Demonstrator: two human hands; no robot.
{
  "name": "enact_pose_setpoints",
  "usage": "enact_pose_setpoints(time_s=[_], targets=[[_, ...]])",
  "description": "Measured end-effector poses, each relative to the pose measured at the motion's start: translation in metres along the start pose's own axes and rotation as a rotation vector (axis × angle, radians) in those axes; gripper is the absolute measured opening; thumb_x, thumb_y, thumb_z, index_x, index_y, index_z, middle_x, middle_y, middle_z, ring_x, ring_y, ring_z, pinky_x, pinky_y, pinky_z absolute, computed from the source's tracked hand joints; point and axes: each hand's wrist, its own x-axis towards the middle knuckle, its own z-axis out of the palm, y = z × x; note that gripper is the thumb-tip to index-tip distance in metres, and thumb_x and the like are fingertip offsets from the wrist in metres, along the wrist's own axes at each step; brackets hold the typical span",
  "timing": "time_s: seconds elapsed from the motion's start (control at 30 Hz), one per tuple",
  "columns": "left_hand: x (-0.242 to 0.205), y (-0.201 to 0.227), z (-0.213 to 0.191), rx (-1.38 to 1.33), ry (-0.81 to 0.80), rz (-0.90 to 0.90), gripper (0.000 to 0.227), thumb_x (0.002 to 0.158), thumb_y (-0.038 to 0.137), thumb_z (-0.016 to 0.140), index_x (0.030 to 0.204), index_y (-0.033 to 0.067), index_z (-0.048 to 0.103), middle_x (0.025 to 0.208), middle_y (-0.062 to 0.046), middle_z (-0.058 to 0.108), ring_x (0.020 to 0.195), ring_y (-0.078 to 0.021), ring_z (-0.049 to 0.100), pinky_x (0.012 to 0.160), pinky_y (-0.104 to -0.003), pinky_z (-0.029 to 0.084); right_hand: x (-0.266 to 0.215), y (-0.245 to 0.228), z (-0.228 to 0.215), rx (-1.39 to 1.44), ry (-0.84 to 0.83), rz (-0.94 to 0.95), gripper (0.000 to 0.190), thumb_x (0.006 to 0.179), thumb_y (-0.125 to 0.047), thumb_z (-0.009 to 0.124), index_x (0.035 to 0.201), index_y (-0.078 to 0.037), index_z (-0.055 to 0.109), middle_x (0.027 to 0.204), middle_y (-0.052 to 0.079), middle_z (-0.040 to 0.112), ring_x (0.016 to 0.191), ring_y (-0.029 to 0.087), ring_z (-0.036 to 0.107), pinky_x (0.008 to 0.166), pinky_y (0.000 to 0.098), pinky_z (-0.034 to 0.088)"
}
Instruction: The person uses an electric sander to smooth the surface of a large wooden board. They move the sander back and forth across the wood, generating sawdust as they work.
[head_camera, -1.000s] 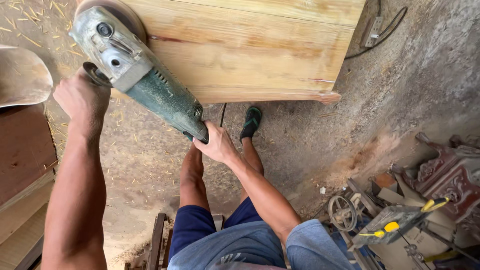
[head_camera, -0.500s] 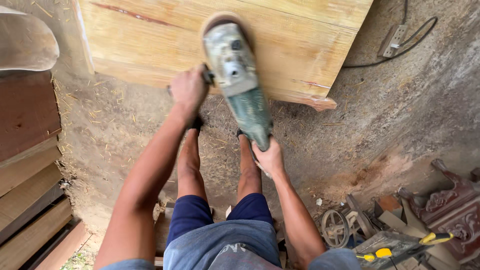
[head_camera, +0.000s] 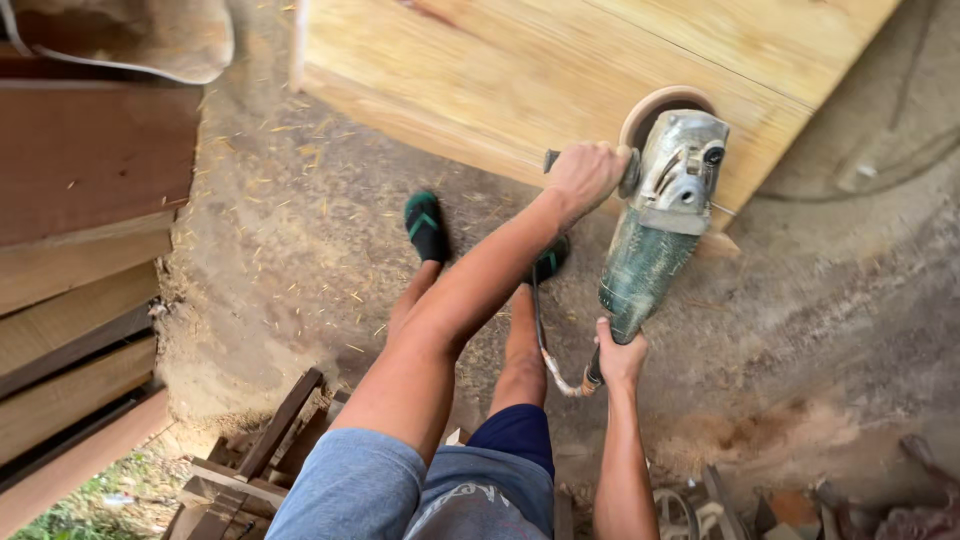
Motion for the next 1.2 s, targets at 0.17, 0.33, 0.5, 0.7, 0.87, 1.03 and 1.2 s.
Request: enact_pose_setpoints(time_s=[0.17,0.33,0.5,0.7,0.87,1.03,1.2], targets=[[-0.042,-0.067,-0.025,-0.047,-0.061,-0.051,0.022,0.101,0.025,0.050,0.102,0.0101,0.066,0.086,-0.015,0.075,0.076,-0.0285,0.076,0.060,-0.043,0.060,-0.028,-0.027,0.045,-0.098,-0.042,-0.046,0.023,0.090,-0.020,0.077,0.090,0.001,0.071,0.069,0.006,0.070,0.061,0.014,0.065,0.060,0.0318,0.051],[-0.092,-0.161,-0.077,-0.112,-0.080,-0.217,0.024,0.106,0.026,0.047,0.106,0.0117,0.067,0.088,-0.016,0.074,0.075,-0.0296,0.076,0.060,-0.045,0.059,-0.040,-0.079,0.119,-0.188,-0.109,-0.122,0.027,0.089,-0.024,0.079,0.092,0.003,0.072,0.075,0.010,0.071,0.067,0.020,0.066,0.064,0.0366,0.052],[-0.131,-0.260,-0.112,-0.052,0.061,-0.285,0.025,0.099,0.028,0.054,0.090,0.0146,0.074,0.079,-0.015,0.075,0.068,-0.0307,0.075,0.056,-0.045,0.058,-0.058,-0.137,0.198,-0.262,-0.111,-0.320,0.035,0.085,-0.026,0.079,0.103,0.003,0.072,0.089,0.015,0.077,0.080,0.024,0.074,0.075,0.0388,0.056],[-0.169,-0.358,-0.163,0.021,0.143,-0.407,0.022,0.098,0.024,0.063,0.082,0.0122,0.074,0.072,-0.014,0.072,0.057,-0.0294,0.072,0.050,-0.045,0.056,-0.073,-0.230,0.269,-0.330,-0.268,-0.258,0.040,0.086,-0.029,0.077,0.112,0.001,0.070,0.099,0.018,0.077,0.085,0.026,0.077,0.082,0.0374,0.059],[-0.190,-0.408,-0.181,0.084,0.252,-0.382,0.016,0.094,0.029,0.072,0.088,0.0141,0.075,0.072,-0.014,0.071,0.061,-0.0330,0.070,0.050,-0.046,0.052,-0.082,-0.262,0.300,-0.350,-0.258,-0.368,0.041,0.083,-0.030,0.080,0.107,0.002,0.072,0.095,0.023,0.076,0.089,0.034,0.076,0.080,0.0429,0.058],[-0.185,-0.361,-0.169,0.128,0.199,-0.392,0.021,0.104,0.031,0.070,0.090,0.0158,0.072,0.072,-0.013,0.070,0.060,-0.0304,0.069,0.051,-0.044,0.051,-0.075,-0.236,0.271,-0.339,-0.192,-0.344,0.038,0.082,-0.029,0.082,0.101,0.002,0.070,0.094,0.027,0.074,0.092,0.041,0.074,0.078,0.0438,0.058],[-0.169,-0.276,-0.137,0.084,0.038,-0.395,0.015,0.092,0.031,0.070,0.091,0.0161,0.071,0.070,-0.013,0.071,0.060,-0.0321,0.071,0.052,-0.046,0.054,-0.078,-0.180,0.208,-0.272,-0.132,-0.226,0.041,0.079,-0.027,0.081,0.107,0.001,0.070,0.091,0.024,0.075,0.088,0.035,0.076,0.075,0.0415,0.059]])
